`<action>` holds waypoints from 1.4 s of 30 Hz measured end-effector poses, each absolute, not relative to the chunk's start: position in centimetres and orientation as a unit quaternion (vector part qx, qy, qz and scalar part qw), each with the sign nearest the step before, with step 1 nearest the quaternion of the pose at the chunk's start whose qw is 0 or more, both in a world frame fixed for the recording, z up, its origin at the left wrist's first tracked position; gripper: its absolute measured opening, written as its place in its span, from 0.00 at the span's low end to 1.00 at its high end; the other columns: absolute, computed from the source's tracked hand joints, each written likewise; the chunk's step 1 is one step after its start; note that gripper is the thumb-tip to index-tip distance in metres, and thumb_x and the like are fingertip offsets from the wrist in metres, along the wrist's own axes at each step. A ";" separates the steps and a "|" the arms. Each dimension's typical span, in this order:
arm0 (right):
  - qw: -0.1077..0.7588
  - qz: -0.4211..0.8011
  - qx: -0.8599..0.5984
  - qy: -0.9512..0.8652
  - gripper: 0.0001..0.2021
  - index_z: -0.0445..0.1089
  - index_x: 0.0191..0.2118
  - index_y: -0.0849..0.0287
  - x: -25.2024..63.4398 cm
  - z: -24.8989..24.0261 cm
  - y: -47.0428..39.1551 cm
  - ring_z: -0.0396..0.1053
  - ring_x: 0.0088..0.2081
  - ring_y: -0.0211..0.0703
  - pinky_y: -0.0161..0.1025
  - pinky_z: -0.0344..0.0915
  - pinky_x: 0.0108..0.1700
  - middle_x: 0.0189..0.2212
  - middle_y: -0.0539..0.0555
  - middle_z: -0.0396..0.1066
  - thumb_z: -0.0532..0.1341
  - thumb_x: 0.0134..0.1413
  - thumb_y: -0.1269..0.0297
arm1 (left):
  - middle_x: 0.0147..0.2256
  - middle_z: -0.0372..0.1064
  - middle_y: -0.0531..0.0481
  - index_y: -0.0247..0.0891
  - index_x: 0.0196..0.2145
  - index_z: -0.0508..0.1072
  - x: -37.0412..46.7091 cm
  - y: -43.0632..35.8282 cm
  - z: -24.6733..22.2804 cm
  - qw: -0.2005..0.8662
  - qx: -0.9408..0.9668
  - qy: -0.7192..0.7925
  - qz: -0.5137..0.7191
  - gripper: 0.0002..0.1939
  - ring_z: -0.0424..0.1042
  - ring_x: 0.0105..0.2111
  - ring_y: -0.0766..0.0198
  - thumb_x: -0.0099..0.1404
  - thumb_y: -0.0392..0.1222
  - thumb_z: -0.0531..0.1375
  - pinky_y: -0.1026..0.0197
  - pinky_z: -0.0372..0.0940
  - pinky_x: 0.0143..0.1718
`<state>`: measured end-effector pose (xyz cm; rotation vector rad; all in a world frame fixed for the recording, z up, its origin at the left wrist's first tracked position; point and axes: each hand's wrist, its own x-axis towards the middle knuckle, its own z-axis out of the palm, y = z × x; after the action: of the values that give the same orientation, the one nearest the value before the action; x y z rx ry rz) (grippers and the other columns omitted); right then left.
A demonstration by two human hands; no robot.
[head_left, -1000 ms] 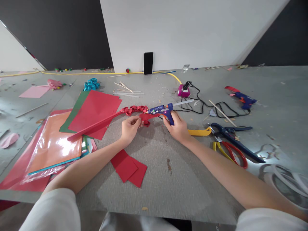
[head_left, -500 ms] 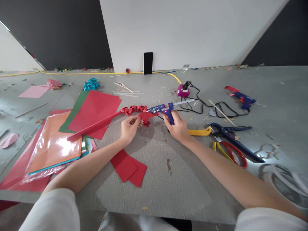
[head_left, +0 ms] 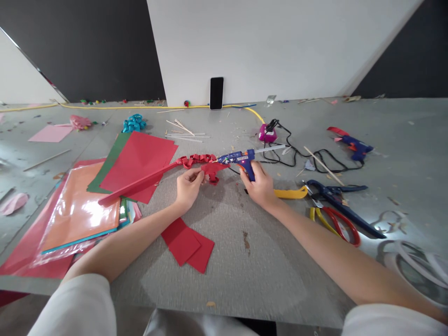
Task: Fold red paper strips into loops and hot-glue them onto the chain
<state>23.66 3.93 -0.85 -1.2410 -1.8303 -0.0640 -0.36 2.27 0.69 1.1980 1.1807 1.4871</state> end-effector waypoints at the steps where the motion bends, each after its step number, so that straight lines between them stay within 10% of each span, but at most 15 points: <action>1: 0.449 -0.026 -0.503 -0.738 0.14 0.67 0.53 0.55 23.7 -0.8 3.9 0.77 0.42 0.53 0.45 0.73 0.43 0.41 0.61 0.76 0.56 0.69 0.55 | 0.25 0.76 0.49 0.35 0.35 0.80 -0.4 2.3 0.7 0.434 0.481 0.474 0.597 0.11 0.73 0.25 0.66 0.62 0.46 0.66 0.63 0.68 0.29; 42: 0.482 -0.028 -0.518 -0.706 0.16 0.69 0.54 0.59 24.2 -0.7 4.8 0.75 0.43 0.55 0.50 0.73 0.46 0.40 0.62 0.74 0.56 0.68 0.55 | 0.25 0.73 0.50 0.37 0.34 0.78 -0.6 2.4 0.5 0.422 0.470 0.465 0.620 0.10 0.72 0.26 0.66 0.64 0.47 0.65 0.63 0.67 0.30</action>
<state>24.24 4.82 -0.73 -1.2620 -1.7214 -0.0689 -0.57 2.42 0.45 1.1777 1.1650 1.5537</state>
